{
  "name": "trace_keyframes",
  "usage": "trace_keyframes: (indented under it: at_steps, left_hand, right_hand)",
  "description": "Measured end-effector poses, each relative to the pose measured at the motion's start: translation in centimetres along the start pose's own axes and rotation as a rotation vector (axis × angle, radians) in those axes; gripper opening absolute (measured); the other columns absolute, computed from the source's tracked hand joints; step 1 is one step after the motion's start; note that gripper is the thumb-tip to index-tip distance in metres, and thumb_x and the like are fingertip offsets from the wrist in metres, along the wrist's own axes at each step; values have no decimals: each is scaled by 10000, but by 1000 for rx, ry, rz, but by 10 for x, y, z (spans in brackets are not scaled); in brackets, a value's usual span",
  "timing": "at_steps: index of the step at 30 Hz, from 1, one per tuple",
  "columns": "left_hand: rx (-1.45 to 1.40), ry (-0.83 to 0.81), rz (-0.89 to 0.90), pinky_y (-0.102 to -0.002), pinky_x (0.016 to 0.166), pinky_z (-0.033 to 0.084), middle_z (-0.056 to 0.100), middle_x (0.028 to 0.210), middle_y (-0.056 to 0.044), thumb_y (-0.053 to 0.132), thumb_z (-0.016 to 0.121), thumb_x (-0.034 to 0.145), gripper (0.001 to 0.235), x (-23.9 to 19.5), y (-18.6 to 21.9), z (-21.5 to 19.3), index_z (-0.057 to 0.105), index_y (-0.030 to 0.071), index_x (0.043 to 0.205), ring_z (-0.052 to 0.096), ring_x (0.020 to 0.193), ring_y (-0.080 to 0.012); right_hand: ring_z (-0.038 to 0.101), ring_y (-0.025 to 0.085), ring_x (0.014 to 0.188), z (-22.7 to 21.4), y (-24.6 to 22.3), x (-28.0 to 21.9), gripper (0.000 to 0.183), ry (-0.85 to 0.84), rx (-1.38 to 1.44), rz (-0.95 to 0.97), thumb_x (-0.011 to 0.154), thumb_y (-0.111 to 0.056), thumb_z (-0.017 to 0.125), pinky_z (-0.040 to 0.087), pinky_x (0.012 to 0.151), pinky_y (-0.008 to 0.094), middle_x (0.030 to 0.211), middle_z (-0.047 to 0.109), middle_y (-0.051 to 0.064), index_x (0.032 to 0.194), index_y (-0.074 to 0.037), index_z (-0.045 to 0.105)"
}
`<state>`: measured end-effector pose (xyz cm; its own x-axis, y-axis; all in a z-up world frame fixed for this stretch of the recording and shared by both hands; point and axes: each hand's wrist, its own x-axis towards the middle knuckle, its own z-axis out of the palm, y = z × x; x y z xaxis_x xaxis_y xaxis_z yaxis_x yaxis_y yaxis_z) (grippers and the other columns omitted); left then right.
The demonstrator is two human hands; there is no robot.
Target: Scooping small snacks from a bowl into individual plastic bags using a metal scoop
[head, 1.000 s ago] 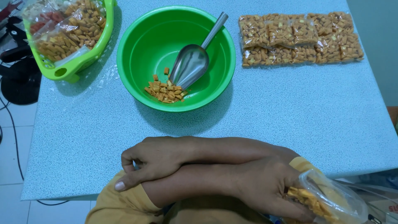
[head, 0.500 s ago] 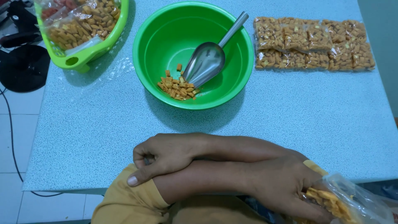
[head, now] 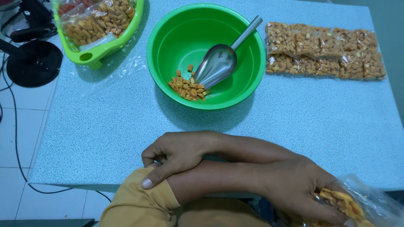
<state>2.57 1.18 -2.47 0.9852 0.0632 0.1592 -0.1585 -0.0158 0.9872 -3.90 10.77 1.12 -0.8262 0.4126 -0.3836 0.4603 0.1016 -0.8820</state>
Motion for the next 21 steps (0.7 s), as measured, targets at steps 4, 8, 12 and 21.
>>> trace_keyframes:
  at_steps: [4, 8, 12, 21]
  left_hand:
    - [56, 33, 13, -242, 990, 600, 840, 1132, 47, 474, 672, 883, 442, 0, -4, 2, 738, 248, 1258, 761, 1079, -52]
    - [-24, 2, 89, -254, 946, 618, 828, 1121, 31, 453, 688, 923, 382, 0, -10, 1, 738, 244, 1237, 767, 1067, -63]
    - [14, 18, 100, -259, 956, 623, 832, 1152, 26, 475, 674, 918, 400, 1, -11, 4, 730, 255, 1246, 782, 1081, -75]
    - [-85, -94, 159, -283, 933, 656, 812, 1212, 3, 461, 682, 971, 370, 0, -12, -3, 737, 234, 1258, 796, 1091, -121]
  right_hand:
    - [492, 111, 719, 5, 9, 6, 477, 32, 44, 23, 750, -620, 627, 390, 656, 283, 756, 544, -32, 941, -183, 624]
    - [542, 150, 702, 2, 5, 4, 675, 14, -31, 17, 732, -670, 549, 392, 648, 311, 727, 557, 11, 1213, -209, 653]
    - [560, 165, 691, 1, 2, 0, 632, 6, -108, -12, 744, -670, 537, 412, 648, 326, 704, 587, 10, 1158, -205, 646]
    - [584, 158, 731, -3, -1, -16, 487, 76, -213, 53, 846, -662, 491, 446, 679, 327, 756, 632, -21, 862, -185, 587]
